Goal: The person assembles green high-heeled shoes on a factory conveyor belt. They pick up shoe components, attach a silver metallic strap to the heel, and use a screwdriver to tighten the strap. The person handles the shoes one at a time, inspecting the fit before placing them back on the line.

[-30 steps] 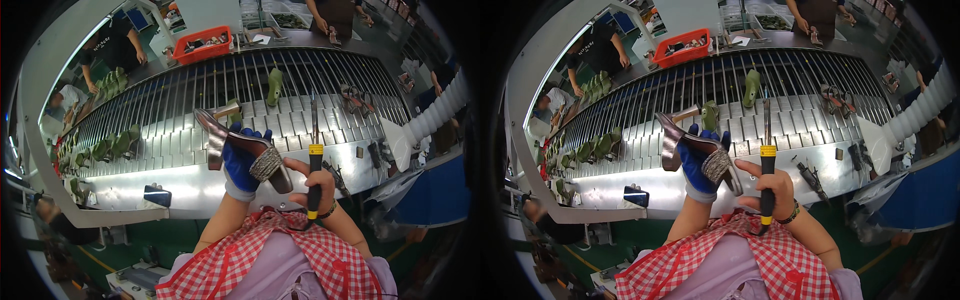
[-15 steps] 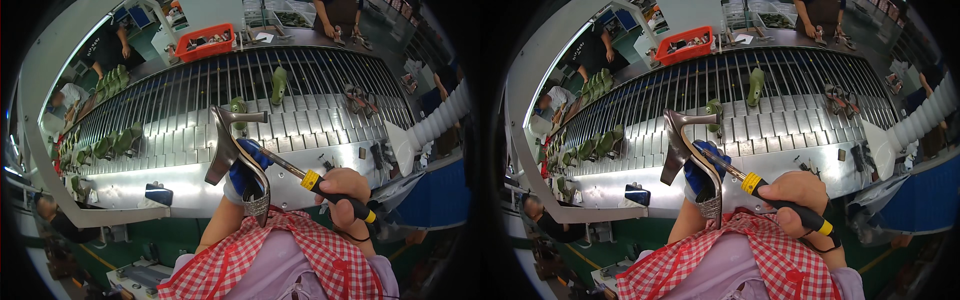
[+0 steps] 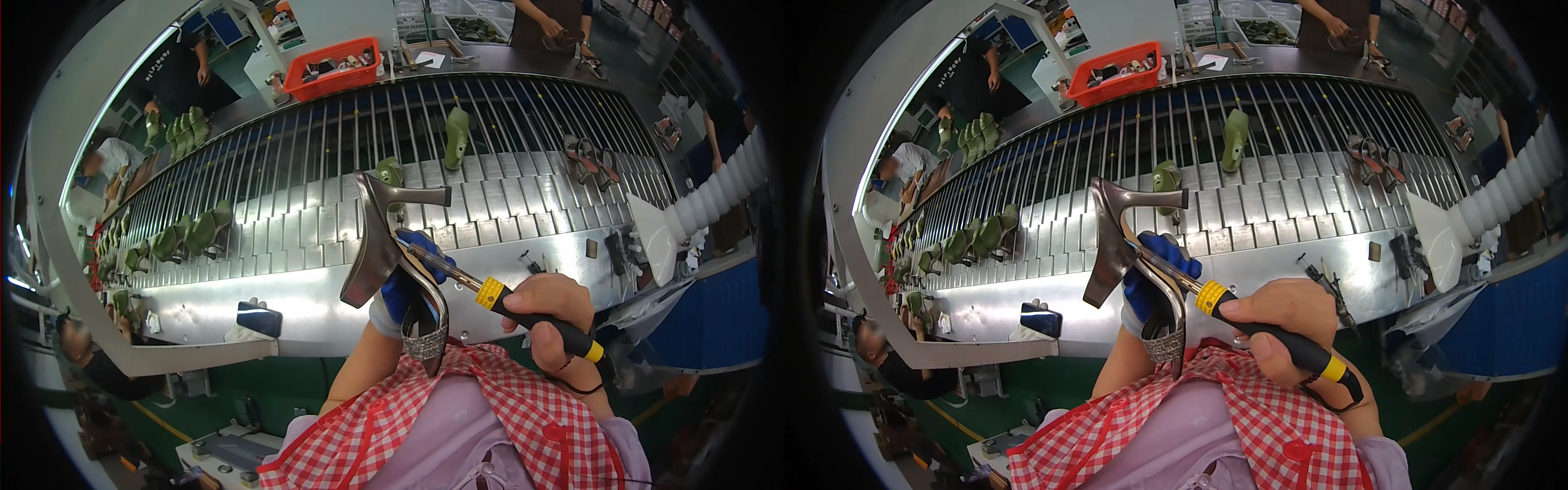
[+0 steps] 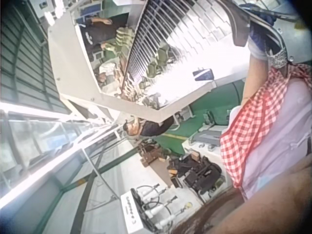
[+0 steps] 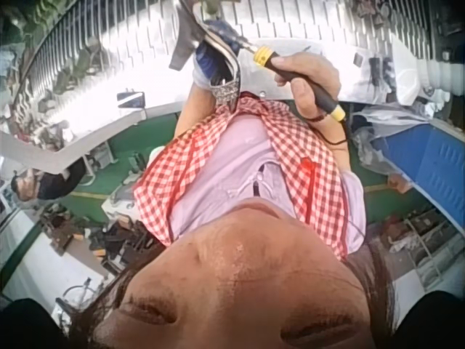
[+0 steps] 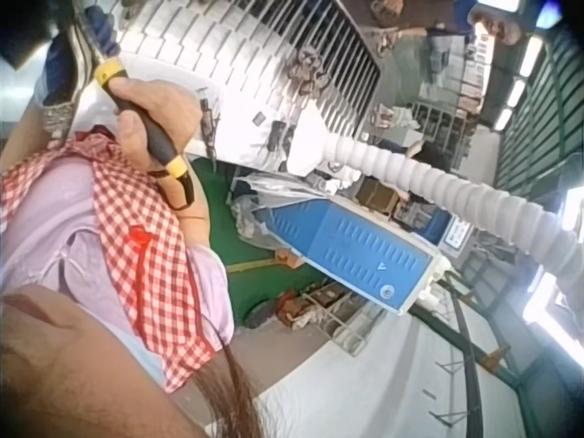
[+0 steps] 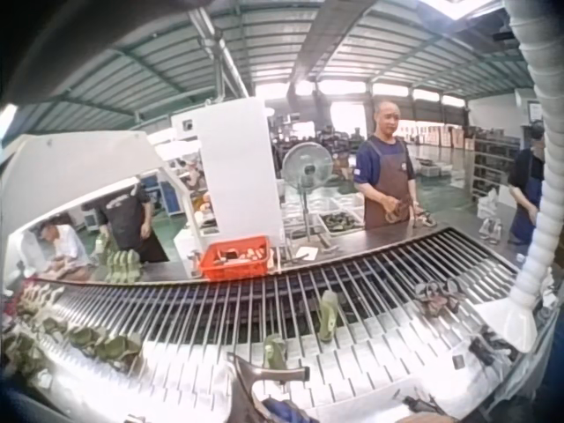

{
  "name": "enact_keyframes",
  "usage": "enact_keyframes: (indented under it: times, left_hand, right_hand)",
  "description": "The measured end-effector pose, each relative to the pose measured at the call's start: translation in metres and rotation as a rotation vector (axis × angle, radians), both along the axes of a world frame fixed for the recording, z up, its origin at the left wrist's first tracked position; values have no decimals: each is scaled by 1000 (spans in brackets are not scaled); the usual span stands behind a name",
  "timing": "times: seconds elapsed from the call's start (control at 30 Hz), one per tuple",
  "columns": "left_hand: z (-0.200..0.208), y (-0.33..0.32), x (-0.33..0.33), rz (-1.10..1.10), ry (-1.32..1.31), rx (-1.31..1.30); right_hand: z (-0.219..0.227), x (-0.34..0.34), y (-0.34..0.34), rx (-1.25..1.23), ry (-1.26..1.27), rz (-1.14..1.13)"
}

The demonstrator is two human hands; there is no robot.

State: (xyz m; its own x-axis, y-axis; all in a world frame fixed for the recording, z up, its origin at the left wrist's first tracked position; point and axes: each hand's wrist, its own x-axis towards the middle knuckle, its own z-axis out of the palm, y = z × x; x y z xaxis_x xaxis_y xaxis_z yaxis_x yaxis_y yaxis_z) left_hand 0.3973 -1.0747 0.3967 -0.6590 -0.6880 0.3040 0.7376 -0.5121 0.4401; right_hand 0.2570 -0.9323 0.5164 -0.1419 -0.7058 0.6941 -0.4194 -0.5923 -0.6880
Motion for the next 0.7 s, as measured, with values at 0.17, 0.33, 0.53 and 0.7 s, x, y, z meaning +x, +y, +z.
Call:
enact_keyframes:
  times: [0.17,0.33,0.53,0.7]
  left_hand:
    - [4,-3,1,11,-7,-7]
    - [12,-15,12,116,-175,-41]
    - [27,-31,28,281,-278,-185]
    - [19,-45,39,346,-285,-281]
  right_hand:
    - [0,2,-2,31,6,-2]
    - [6,1,1,79,81,12]
    - [8,-1,5,152,162,8]
    - [11,1,8,168,157,16]
